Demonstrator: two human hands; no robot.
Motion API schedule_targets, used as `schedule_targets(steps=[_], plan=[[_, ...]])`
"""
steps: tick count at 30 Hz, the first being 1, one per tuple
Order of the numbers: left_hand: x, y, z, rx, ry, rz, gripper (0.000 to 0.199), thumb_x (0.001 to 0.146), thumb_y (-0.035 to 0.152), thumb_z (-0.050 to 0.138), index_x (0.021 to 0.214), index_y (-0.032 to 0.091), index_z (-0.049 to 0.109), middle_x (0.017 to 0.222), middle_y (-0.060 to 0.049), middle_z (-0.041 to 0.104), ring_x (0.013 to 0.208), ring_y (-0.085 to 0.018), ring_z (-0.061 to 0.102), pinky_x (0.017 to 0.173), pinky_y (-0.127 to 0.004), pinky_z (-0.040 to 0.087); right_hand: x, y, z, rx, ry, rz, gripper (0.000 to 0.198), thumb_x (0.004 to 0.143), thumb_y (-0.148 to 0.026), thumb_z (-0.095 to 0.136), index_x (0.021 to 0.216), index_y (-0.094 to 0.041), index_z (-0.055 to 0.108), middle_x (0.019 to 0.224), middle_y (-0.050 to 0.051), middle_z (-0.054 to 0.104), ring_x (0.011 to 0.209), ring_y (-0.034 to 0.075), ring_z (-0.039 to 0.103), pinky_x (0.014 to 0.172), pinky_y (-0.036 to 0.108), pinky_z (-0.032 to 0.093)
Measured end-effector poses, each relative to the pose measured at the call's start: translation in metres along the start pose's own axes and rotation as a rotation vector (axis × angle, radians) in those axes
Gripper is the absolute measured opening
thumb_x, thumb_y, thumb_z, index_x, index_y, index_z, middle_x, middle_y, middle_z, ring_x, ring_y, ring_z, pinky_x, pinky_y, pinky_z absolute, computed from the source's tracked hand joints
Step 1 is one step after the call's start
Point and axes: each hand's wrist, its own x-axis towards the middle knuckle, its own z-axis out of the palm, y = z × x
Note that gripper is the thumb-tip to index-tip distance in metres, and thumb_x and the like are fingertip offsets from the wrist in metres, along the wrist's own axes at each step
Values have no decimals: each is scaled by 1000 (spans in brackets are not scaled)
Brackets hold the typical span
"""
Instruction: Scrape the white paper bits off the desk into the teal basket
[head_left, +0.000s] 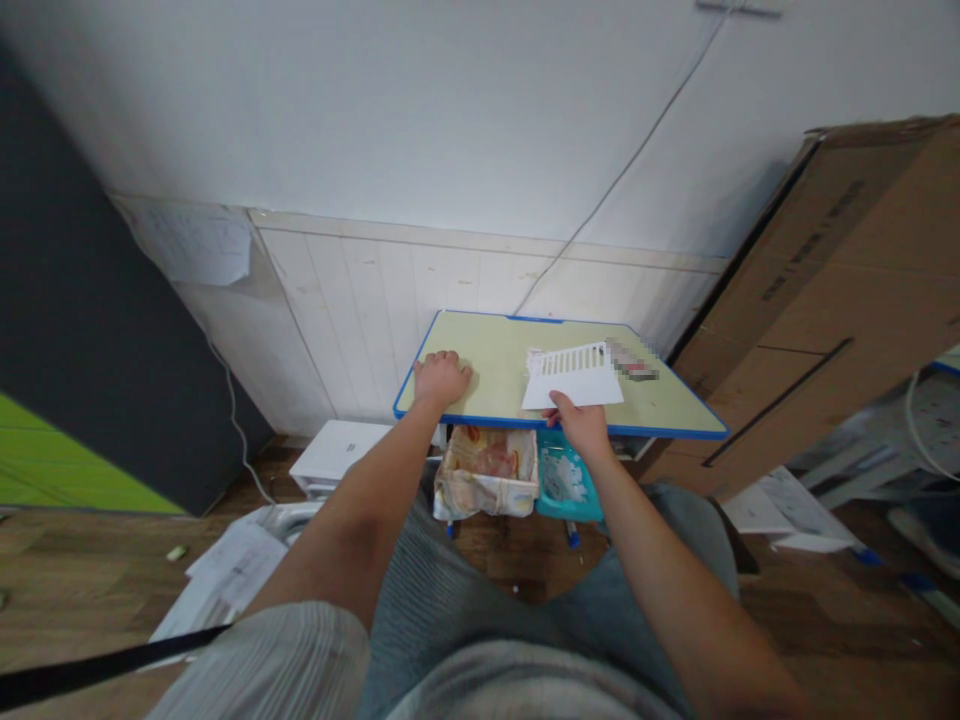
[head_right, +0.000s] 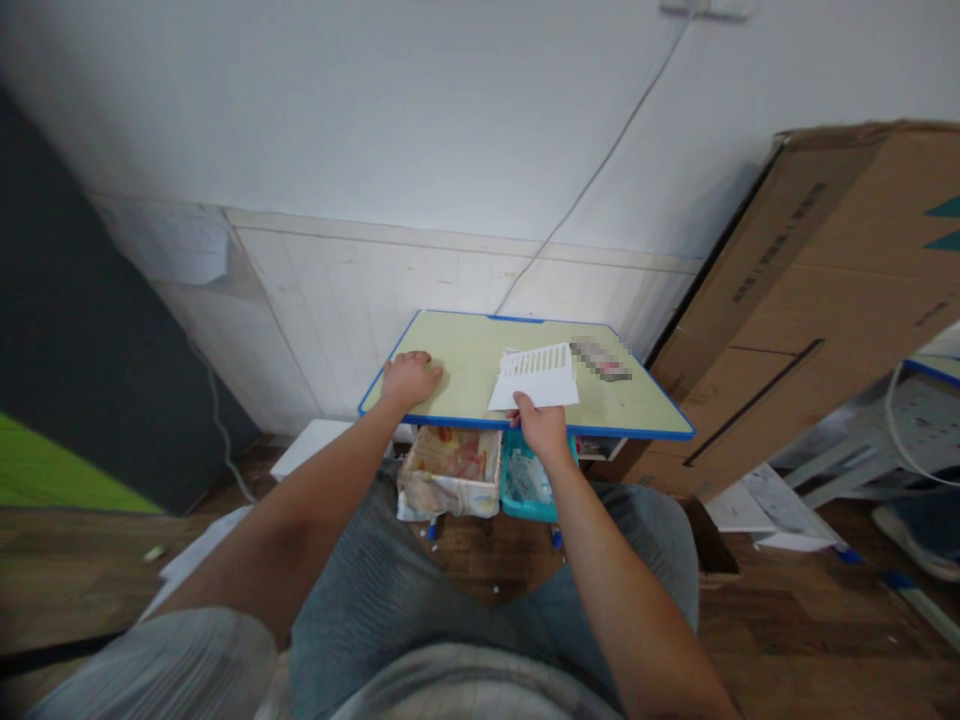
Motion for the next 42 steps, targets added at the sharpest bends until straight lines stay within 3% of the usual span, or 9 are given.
schedule_targets(steps=[11, 21, 24, 27, 30, 32, 38, 42], plan=[[-1, 1, -2, 15, -3, -3, 58, 116, 45, 48, 154, 12, 77, 166, -27, 75, 158, -43, 66, 134, -61, 48, -4, -5, -6, 74, -71, -13, 39, 85, -64, 87, 74, -30, 72, 66, 9, 80, 54, 27, 70, 59, 42, 66], [0, -1, 0, 15, 5, 11, 59, 116, 44, 48, 153, 8, 78, 161, -28, 77, 155, -44, 68, 133, -63, 50, -14, -17, -7, 126, -69, 9, 39, 74, -64, 89, 74, -30, 70, 63, 7, 78, 53, 25, 69, 55, 39, 63], [1, -4, 1, 9, -9, 10, 58, 116, 44, 48, 154, 11, 77, 165, -26, 76, 158, -43, 66, 133, -61, 50, -1, -24, -21, 143, -20, 36, 36, 72, -60, 86, 77, -28, 69, 61, 7, 77, 50, 23, 67, 52, 37, 61], [8, -9, -1, -11, -29, -14, 56, 114, 45, 54, 154, 15, 79, 168, -24, 75, 159, -42, 66, 131, -58, 52, 29, -31, -51, 152, 96, 50, 32, 69, -50, 84, 84, -27, 69, 59, 3, 74, 47, 20, 64, 48, 32, 54], [27, -11, -3, -20, -49, -36, 51, 112, 46, 59, 145, 17, 85, 162, -23, 78, 157, -42, 69, 133, -58, 51, 55, -30, -80, 134, 207, 71, 30, 68, -45, 79, 88, -26, 68, 56, 0, 71, 45, 18, 61, 45, 28, 48], [47, -7, -3, -23, -47, -28, 47, 112, 44, 60, 141, 18, 87, 159, -23, 80, 155, -43, 70, 135, -60, 51, 62, -24, -88, 106, 202, 103, 30, 66, -45, 79, 85, -25, 70, 55, 2, 70, 43, 19, 60, 43, 29, 48], [118, 20, 13, -99, -45, 61, 45, 112, 41, 66, 145, 19, 87, 159, -20, 81, 153, -39, 73, 133, -52, 56, 82, -3, -76, 16, 119, 150, 33, 68, -54, 88, 73, -24, 74, 60, 10, 76, 46, 22, 65, 47, 34, 56], [143, 29, 34, -141, -42, 133, 41, 111, 37, 68, 143, 19, 87, 156, -19, 83, 151, -39, 74, 133, -52, 56, 98, -7, -67, -10, 93, 145, 40, 75, -61, 90, 70, -24, 76, 64, 11, 78, 51, 23, 67, 53, 37, 61]])
